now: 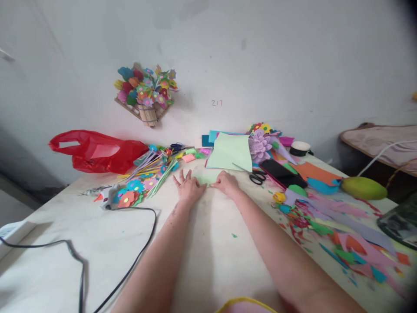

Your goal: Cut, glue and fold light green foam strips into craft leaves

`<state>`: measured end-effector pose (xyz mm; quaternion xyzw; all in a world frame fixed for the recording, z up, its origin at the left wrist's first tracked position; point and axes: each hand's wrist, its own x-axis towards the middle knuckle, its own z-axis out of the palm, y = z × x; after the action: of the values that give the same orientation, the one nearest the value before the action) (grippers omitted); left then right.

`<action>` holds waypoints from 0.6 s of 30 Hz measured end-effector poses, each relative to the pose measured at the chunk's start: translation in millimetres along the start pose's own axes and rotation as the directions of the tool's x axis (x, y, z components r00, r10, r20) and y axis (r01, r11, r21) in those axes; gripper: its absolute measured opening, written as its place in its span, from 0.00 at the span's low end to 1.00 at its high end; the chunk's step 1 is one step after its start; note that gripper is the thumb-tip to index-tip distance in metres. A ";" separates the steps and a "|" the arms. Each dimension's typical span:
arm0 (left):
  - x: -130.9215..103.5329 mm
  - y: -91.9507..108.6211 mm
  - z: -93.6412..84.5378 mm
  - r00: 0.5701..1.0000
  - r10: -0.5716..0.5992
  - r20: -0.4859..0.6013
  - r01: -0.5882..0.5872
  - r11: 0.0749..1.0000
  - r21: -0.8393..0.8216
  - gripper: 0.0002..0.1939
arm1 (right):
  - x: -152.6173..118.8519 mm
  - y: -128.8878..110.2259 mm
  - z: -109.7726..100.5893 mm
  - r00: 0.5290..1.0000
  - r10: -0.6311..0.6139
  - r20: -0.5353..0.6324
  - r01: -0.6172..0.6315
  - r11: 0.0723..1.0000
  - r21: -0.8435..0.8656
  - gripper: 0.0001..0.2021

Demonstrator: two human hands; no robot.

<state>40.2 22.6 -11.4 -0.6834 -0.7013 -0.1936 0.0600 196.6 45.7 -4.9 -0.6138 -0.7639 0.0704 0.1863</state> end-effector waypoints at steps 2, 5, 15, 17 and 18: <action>-0.2 0.5 -1.1 1.000 -0.009 0.011 0.009 1.000 -0.002 0.17 | 0.7 6.5 -1.8 0.999 -0.039 0.022 0.038 0.997 0.062 0.12; -0.4 0.4 -2.2 1.000 -0.011 0.018 0.011 1.000 -0.007 0.17 | 3.0 18.6 -1.7 0.995 -0.093 0.021 0.090 0.988 0.128 0.10; -0.1 -0.9 -1.4 1.000 -0.008 0.012 0.008 1.000 -0.016 0.18 | 8.3 45.3 -0.4 0.994 -0.111 0.000 0.110 0.985 0.134 0.10; 0.0 -0.9 -2.1 1.000 -0.011 0.016 0.012 1.000 -0.021 0.18 | 7.8 48.7 -1.9 0.993 -0.116 -0.001 0.115 0.985 0.129 0.10; 0.1 -0.9 -2.5 1.000 -0.012 0.019 0.013 1.000 -0.024 0.18 | 7.7 50.4 -2.6 0.993 -0.119 0.001 0.118 0.985 0.127 0.10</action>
<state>38.8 21.8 -9.2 -0.6815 -0.7037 -0.1958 0.0439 242.2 64.7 -18.0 -0.5539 -0.7939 0.1100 0.2253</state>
